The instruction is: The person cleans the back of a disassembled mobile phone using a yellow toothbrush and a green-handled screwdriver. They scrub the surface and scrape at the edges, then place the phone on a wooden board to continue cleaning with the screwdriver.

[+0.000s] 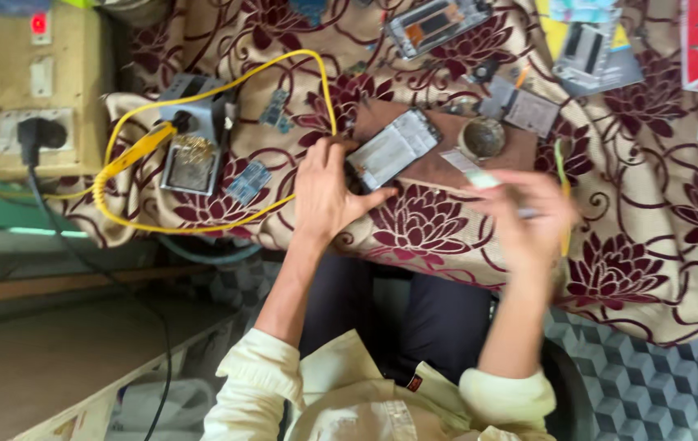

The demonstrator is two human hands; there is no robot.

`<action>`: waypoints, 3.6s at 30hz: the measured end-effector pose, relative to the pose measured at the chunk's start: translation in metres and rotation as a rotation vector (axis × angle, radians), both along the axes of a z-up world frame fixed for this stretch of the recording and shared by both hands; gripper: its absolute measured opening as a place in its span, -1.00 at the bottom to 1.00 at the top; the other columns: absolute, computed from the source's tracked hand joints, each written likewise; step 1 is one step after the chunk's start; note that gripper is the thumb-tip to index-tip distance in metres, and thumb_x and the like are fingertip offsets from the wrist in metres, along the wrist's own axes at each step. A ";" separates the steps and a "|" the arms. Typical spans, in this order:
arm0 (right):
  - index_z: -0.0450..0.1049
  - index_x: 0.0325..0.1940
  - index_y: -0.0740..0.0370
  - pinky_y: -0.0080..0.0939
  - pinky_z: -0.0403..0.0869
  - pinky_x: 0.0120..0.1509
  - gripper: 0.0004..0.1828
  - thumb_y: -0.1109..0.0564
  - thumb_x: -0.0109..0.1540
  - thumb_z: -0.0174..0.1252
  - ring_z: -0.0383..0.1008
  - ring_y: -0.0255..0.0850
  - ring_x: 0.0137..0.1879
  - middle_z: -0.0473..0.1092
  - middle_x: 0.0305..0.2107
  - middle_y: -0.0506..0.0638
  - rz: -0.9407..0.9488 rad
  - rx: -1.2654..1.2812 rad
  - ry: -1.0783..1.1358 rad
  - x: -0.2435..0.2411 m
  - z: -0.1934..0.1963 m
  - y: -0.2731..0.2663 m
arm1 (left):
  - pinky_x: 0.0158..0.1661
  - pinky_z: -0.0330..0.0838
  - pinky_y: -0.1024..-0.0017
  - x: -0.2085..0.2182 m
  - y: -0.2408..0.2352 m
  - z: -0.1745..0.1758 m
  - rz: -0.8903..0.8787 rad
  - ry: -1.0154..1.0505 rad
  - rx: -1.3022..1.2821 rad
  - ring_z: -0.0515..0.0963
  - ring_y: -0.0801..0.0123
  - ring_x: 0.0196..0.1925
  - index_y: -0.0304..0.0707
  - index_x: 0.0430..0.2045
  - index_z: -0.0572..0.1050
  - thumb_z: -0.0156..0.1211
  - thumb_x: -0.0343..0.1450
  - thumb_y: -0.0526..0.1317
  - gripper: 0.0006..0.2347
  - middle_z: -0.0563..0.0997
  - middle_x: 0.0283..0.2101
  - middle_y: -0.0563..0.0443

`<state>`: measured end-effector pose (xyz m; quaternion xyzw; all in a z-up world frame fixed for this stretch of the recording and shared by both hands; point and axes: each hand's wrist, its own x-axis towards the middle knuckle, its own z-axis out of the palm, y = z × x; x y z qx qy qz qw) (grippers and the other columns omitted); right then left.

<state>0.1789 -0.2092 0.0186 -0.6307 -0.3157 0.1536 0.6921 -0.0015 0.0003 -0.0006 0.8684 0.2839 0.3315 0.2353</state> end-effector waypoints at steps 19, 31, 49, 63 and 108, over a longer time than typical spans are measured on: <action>0.65 -0.10 0.26 -0.12 0.57 -0.13 -0.77 0.12 0.22 0.26 0.65 0.06 -0.31 0.57 -0.36 0.27 0.081 -0.671 -0.466 -0.075 0.037 0.079 | -0.13 0.37 0.13 -0.003 0.000 -0.012 0.028 0.120 0.052 0.54 0.02 -0.11 -0.35 -0.29 0.50 0.53 0.00 0.22 -0.35 0.51 -0.23 -0.14; 0.57 -0.05 0.47 -0.04 0.57 -0.26 -0.81 0.31 0.28 0.16 0.61 0.14 -0.33 0.53 -0.36 0.37 0.042 -0.587 -0.761 -0.103 0.014 0.084 | -0.16 0.38 0.14 -0.003 -0.003 -0.013 0.019 0.034 0.120 0.49 0.04 -0.13 -0.31 -0.35 0.48 0.42 0.17 0.05 -0.57 0.51 -0.25 -0.09; 0.55 0.06 0.41 -0.02 0.60 -0.11 -0.74 0.33 0.30 0.11 0.63 0.15 -0.19 0.54 -0.23 0.34 -0.037 -0.459 -0.714 -0.109 -0.013 0.071 | -0.22 0.50 0.12 -0.009 0.002 0.004 -0.046 0.135 0.058 0.59 0.00 -0.20 -0.35 -0.38 0.50 0.48 0.04 0.08 -0.49 0.56 -0.27 -0.13; 0.63 0.05 0.08 0.04 0.51 -0.08 -0.64 0.26 0.21 0.12 0.60 0.08 -0.27 0.55 -0.39 0.23 0.215 -0.904 -0.721 -0.040 0.044 0.049 | -0.01 0.60 0.25 -0.022 -0.018 -0.035 -0.039 -0.372 -1.429 0.68 0.25 -0.01 -0.31 0.28 0.15 0.08 0.42 -0.11 -0.47 0.58 0.06 -0.23; 0.58 -0.03 0.37 -0.12 0.57 -0.19 -0.79 0.28 0.26 0.18 0.66 0.01 -0.30 0.58 -0.29 0.25 0.140 -0.599 -0.487 -0.113 0.030 0.052 | -0.10 0.52 0.13 0.032 0.000 -0.033 -0.680 -1.205 -1.877 0.48 0.20 -0.30 -0.33 -0.10 0.38 -0.45 0.42 0.52 -0.21 0.42 -0.34 -0.04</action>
